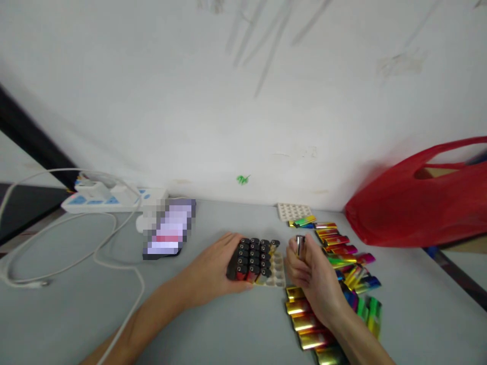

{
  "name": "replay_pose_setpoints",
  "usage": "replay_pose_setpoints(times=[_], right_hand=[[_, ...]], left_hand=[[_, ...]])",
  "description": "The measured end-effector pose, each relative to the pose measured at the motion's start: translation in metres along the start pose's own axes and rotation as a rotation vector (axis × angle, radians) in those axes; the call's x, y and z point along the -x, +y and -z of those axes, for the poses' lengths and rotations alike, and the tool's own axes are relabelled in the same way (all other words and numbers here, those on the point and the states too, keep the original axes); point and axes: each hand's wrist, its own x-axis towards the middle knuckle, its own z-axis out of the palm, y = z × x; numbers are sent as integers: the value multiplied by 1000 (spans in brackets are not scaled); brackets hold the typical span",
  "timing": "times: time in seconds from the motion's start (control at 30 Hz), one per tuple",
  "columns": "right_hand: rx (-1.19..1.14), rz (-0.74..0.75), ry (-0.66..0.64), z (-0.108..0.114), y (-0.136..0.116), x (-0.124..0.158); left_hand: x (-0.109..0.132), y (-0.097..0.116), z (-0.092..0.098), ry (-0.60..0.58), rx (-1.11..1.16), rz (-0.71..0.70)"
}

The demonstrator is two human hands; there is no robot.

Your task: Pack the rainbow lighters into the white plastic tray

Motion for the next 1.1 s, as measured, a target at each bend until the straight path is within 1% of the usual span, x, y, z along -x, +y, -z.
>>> replay_pose_setpoints(times=[0.1,0.17,0.2,0.27,0.33,0.47,0.53,0.73,0.93,1.1], right_hand=[[279,185,75,-6,1,3],[461,321,88,-7,0,5],[531,376,91,-7,-1,5],[617,439,96,-4,-2,4],[658,448,107,0,-3,2],[694,421,111,5,-1,1],[735,440,107,6,1,1],[970,506,27,6,1,4],[1074,593,-35,7,-7,4],[1132,598,-94,7,-10,6]], left_hand=[[0,1,0,1,-2,1],[0,2,1,2,-2,6],[0,3,1,1,-1,8],[0,4,1,1,0,12],[0,4,1,2,2,12],[0,3,0,9,2,9],[1,2,0,10,-3,12],[0,4,0,0,-13,16],[0,4,1,-7,-18,20],[0,4,1,-8,-21,24]])
